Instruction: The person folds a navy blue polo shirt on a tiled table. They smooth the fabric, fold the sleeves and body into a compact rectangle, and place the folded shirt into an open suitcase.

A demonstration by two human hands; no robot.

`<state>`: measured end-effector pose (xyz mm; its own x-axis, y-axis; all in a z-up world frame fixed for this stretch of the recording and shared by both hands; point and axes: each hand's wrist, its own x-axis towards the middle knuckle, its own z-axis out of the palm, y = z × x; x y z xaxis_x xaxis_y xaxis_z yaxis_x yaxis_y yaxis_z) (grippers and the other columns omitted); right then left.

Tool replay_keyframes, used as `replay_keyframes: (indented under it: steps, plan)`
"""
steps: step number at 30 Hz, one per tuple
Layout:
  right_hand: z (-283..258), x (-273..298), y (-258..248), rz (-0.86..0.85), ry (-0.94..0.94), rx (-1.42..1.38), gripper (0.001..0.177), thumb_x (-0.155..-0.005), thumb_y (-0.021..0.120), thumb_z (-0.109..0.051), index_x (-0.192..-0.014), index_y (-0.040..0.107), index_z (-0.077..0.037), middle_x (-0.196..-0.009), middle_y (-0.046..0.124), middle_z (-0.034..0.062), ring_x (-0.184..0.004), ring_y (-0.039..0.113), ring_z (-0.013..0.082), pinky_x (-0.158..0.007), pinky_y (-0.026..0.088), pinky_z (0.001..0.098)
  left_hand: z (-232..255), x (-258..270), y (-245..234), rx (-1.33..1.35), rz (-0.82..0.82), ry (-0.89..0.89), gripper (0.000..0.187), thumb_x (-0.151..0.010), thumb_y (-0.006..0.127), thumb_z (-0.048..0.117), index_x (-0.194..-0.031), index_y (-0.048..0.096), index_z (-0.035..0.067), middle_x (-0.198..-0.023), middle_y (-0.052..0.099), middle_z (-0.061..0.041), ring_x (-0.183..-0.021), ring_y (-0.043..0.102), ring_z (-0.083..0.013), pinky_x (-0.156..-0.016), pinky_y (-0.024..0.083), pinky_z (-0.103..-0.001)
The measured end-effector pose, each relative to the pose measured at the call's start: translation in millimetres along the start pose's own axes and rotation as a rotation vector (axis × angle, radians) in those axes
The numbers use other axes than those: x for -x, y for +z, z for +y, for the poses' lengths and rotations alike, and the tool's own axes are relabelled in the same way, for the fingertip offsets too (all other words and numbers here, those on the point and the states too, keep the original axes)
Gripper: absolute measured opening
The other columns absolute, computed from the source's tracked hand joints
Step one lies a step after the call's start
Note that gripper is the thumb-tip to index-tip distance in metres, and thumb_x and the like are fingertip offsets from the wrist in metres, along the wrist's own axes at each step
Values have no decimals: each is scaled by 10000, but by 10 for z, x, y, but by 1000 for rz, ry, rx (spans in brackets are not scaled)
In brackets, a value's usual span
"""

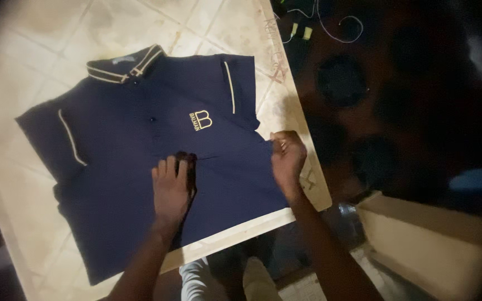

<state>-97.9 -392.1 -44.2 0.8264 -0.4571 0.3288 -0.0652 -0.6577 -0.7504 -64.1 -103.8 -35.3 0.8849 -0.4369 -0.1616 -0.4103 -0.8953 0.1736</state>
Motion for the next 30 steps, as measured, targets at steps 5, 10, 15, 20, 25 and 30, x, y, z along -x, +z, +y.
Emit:
replay_keyframes:
  steps: [5, 10, 15, 20, 25, 30]
  plan:
    - [234, -38, -7, 35, 526, -205, 30, -965, 670, -26, -956, 695, -11, -774, 665, 62, -575, 586, 127, -519, 484, 283, -14, 55, 53, -30, 33, -51, 691, -735, 870, 158, -1359, 592, 56, -1304, 554, -179, -1175, 535, -313, -980, 453, -444]
    - [198, -119, -129, 20, 599, -242, 55, -992, 611, -60, -995, 664, -43, -751, 654, 45, -521, 583, 117, -469, 448, 269, -64, 58, 124, 7, 151, 96, 578, -739, 826, 232, -1255, 642, 48, -1252, 577, -204, -1113, 552, -329, -924, 451, -491]
    - [-105, -127, -174, -172, 300, 150, 186, -908, 779, -157, -861, 636, -47, -711, 666, 78, -602, 612, 161, -577, 496, 335, -39, 29, 180, -4, 178, 105, 416, -858, 732, 310, -1171, 668, 44, -1140, 595, -184, -1018, 559, -324, -874, 444, -503]
    - [-206, -121, -62, -146, 177, 227, 134, -949, 731, -85, -898, 614, -44, -806, 647, 91, -734, 628, 181, -688, 510, 369, 8, 25, 111, 22, 220, 101, 384, -914, 697, 341, -1150, 683, 39, -1048, 598, -192, -949, 572, -342, -819, 452, -499]
    - [63, -94, -42, 8, 139, -144, 51, -974, 630, 9, -967, 595, -28, -937, 660, 77, -783, 646, 161, -723, 541, 321, 74, 1, 56, -42, 342, 91, 413, -880, 678, 367, -1120, 677, 31, -1106, 611, -217, -976, 584, -367, -849, 469, -517]
    - [109, -193, -161, -54, 733, -427, 80, -1075, 629, -123, -1014, 606, -77, -741, 571, 86, -577, 504, 130, -503, 410, 293, 101, -29, 16, -41, 274, 58, 480, -830, 678, 399, -1119, 682, 16, -1101, 608, -230, -968, 582, -384, -818, 467, -537]
